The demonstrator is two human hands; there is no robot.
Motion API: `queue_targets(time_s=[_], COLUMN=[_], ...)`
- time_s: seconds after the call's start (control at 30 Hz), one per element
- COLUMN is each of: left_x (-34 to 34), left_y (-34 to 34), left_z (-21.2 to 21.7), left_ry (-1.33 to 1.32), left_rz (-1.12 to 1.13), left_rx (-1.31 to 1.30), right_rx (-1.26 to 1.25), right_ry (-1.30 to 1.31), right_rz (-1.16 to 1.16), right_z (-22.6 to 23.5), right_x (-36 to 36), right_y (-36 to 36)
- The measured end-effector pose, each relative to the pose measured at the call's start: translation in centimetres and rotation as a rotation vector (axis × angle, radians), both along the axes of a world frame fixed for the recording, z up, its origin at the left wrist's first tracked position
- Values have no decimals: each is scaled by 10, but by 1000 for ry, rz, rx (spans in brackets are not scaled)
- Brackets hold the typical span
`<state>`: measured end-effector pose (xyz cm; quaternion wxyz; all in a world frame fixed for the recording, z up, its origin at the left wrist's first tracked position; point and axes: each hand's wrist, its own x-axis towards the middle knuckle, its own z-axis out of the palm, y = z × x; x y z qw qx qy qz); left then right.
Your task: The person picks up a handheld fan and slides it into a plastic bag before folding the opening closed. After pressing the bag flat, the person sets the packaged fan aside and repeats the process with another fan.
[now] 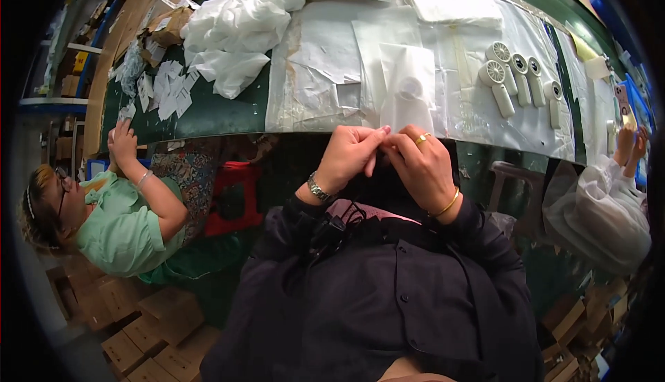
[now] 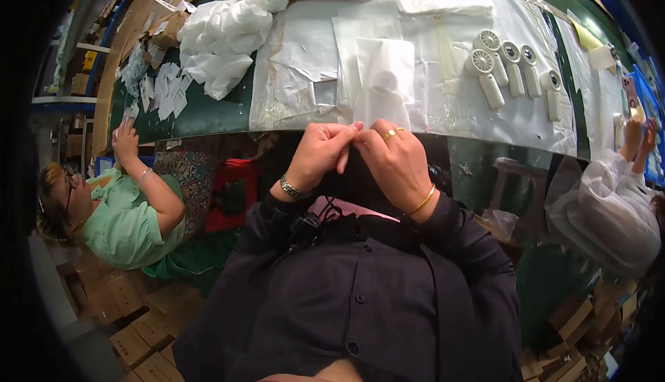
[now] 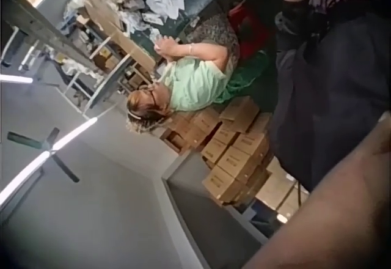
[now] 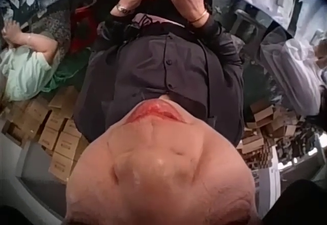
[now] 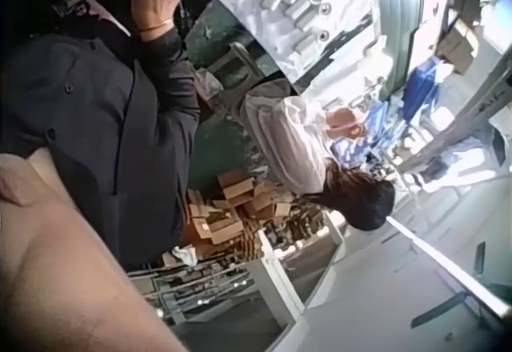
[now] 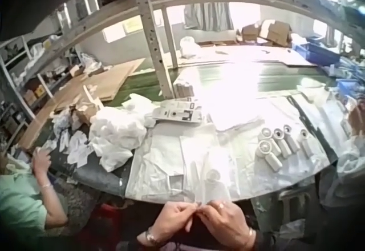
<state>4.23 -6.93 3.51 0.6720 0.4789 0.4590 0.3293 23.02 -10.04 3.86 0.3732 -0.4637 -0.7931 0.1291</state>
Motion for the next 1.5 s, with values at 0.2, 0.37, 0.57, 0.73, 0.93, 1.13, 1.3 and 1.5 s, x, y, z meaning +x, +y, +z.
queue_targets(time_s=[0.2,0.37,0.57,0.73,0.93,1.13,1.3,1.5], left_x=[1,-6,-3,3,9,8,12,0], left_y=[7,12,10,4,4,4,2,11], left_z=[-8,-17,-4,4,5,-4,-1,-10], left_ry=[-5,-18,2,13,9,35,4,59], left_rz=[12,77,20,-11,-10,-25,-44,1], left_rx=[-27,-47,-125,-84,-34,-4,-3,10], right_rx=[39,-51,-67,34,-19,10,28,-117], right_ry=[-47,88,199,126,27,-44,14,290], right_rz=[-32,115,28,34,-18,-15,92,226], right_z=[-13,-3,3,5,-4,-11,-9,12], right_x=[0,15,32,19,12,12,24,43], right_y=[6,4,7,7,6,8,7,-3])
